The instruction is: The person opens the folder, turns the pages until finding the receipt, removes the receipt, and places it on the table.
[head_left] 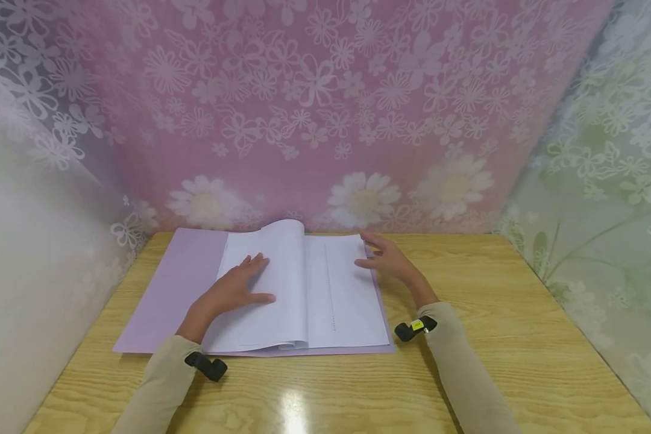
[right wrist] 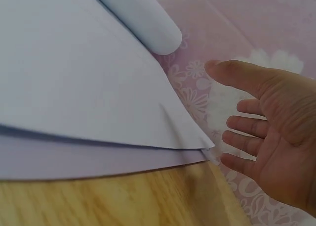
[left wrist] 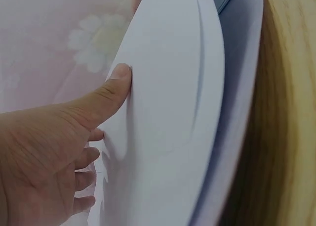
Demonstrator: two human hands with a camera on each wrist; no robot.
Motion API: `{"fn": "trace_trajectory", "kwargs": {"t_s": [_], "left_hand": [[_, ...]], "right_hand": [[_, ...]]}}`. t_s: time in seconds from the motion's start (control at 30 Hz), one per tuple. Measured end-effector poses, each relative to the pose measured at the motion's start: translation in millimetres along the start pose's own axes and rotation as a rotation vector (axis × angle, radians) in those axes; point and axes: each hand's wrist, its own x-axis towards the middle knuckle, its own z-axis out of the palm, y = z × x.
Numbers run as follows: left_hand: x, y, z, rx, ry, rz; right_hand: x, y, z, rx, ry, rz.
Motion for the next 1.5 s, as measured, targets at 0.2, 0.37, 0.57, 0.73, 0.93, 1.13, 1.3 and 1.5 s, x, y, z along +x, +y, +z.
{"fn": "trace_trajectory", "kwargs": {"t_s": [0.2, 0.37, 0.57, 0.73, 0.93, 1.13, 1.3, 1.5], "left_hand": [[-1.4, -3.3, -1.9, -0.029, -0.058, 0.015], [-2.1, -5.6, -3.0, -0.039, -0.1, -0.032], [-2.8, -4.3, -4.6, -0.035, -0.125, -0.081], [-3.1, -3.6, -6.4, -0.029, -0.116, -0.074], [-4.3, -5.6, -7.7, 0.019, -0.104, -0.078], [-6.8, -7.3, -11.2, 0.048, -0.118, -0.097], [-7.8, -10.5, -12.5, 0.069, -0.126, -0.103], [-9.1, -12.6, -13.4, 0.058, -0.12, -0.103]], "right_hand": [[0, 9, 0, -0.074, -0.009, 0.073], [2, 13, 1, -0.147, -0.017, 0.099], [1, 11, 3, -0.196, -0.04, 0.129], [0, 11, 4, -0.188, -0.051, 0.15], [1, 12, 6, -0.189, -0.052, 0.157], [1, 13, 8, -0.214, -0.043, 0.152], [0, 14, 8, -0.192, -0.023, 0.128], [2, 12, 7, -0.179, 0.007, 0.061]]}}
